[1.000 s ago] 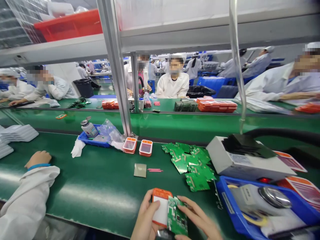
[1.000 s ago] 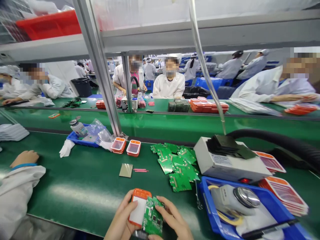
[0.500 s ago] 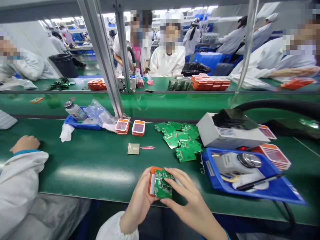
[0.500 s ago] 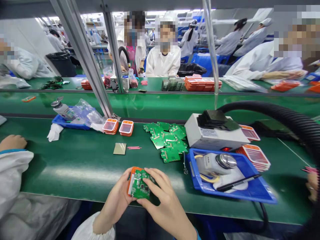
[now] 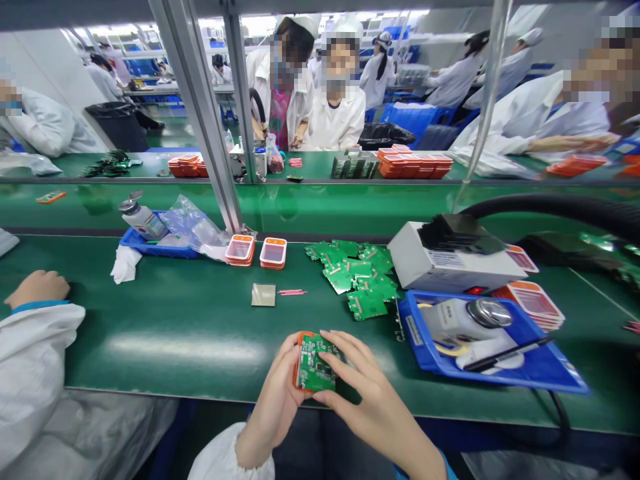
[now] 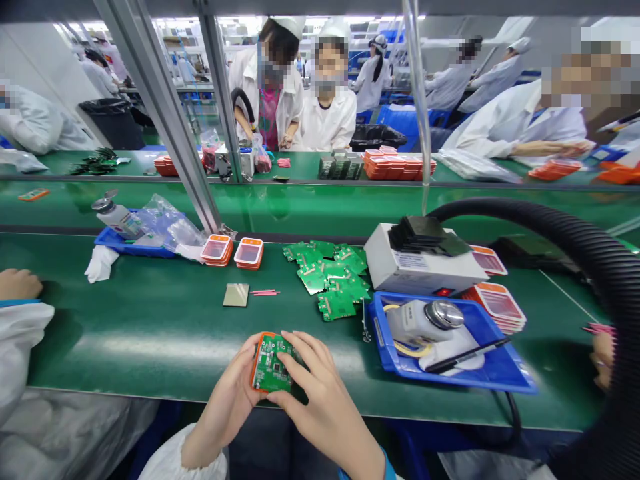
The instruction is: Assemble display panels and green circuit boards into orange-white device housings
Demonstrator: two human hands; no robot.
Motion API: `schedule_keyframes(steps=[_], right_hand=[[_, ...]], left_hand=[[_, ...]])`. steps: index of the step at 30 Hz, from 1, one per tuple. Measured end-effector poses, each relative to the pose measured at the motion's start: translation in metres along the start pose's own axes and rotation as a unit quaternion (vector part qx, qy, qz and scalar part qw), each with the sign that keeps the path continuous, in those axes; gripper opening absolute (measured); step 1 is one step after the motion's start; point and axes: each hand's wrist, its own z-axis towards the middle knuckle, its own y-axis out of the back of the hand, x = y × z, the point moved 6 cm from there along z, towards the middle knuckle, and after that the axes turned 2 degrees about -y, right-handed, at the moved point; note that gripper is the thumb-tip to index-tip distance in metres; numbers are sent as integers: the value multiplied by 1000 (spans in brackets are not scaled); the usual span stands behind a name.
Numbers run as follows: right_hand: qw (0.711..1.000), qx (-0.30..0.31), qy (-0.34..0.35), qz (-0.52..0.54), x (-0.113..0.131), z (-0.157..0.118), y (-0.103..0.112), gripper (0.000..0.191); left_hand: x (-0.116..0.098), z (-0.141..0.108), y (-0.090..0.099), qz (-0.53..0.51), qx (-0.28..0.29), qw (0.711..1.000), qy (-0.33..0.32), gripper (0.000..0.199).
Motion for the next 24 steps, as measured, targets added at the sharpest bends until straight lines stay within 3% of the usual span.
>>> schedule_keyframes(steps=[7, 24], right_hand=[[999, -17, 14, -24, 7, 4, 2, 39], [990, 19, 70, -122, 7, 5, -9, 26]], left_hand=[[-3, -2, -3, -5, 4, 1000, -8, 46], [2, 1, 3, 6, -4, 1000, -1, 50]])
